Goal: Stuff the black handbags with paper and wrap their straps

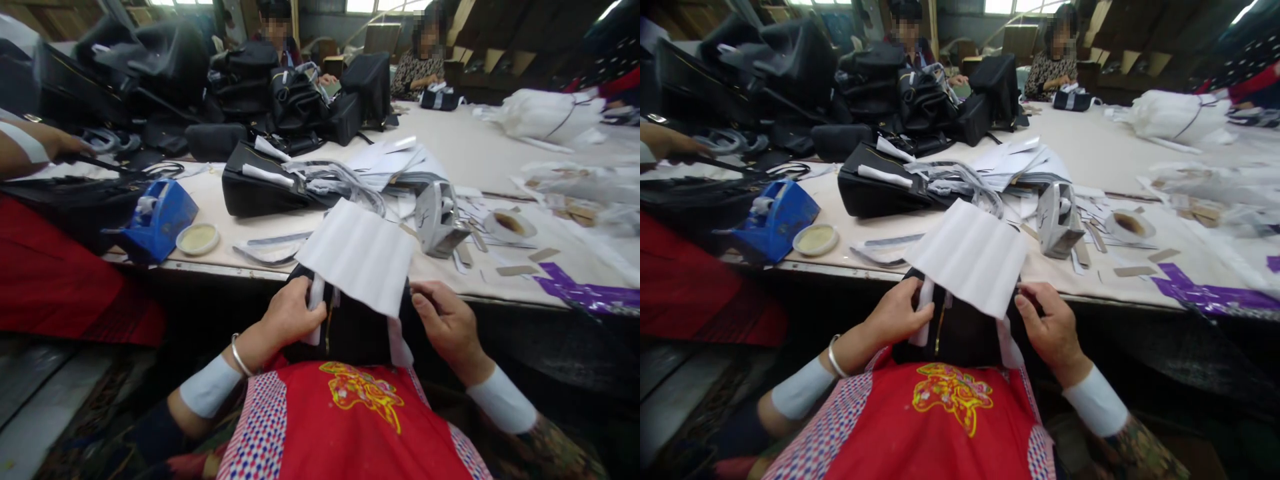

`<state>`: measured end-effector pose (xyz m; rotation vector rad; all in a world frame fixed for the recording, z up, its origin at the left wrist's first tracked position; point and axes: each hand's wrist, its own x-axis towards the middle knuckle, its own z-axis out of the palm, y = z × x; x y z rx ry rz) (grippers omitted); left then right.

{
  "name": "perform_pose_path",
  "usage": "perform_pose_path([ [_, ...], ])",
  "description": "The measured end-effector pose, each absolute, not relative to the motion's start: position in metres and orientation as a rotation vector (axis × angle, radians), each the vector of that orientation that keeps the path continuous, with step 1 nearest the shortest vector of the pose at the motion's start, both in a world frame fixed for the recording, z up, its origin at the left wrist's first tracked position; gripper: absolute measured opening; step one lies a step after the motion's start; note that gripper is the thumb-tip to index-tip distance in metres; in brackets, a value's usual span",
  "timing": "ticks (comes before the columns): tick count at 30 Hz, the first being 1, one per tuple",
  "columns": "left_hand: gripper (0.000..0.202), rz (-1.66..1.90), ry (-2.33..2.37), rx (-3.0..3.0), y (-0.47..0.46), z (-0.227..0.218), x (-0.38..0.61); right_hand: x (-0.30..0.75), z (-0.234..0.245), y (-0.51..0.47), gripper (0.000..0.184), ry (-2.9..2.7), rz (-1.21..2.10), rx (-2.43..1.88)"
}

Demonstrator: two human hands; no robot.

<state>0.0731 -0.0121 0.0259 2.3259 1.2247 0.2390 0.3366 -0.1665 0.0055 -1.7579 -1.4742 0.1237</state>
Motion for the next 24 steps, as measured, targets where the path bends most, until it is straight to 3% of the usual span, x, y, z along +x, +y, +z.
perform_pose_path([
  [5, 0.025, 0.349, 1.001, 1.827, -0.016, 0.033, 0.052, 0.304, -0.038, -0.212, 0.042, -1.576, 0.1, -1.907],
  [11, 0.037, 0.318, 1.173, 1.951, -0.017, 0.03, 0.068, 0.284, -0.04, -0.211, 0.014, -1.518, 0.044, -2.04],
  [14, 0.029, 0.338, 1.144, 1.842, -0.02, 0.026, 0.065, 0.298, -0.036, -0.227, 0.017, -1.438, 0.325, -1.932],
  [19, 0.031, 0.43, 0.937, 1.365, -0.025, 0.023, 0.037, 0.313, -0.039, -0.256, 0.041, -1.026, 1.114, -1.518],
  [24, 0.053, 0.386, 0.588, 1.0, -0.007, 0.021, 0.031, 0.314, -0.041, -0.232, 0.061, -0.319, 1.176, -1.17],
])
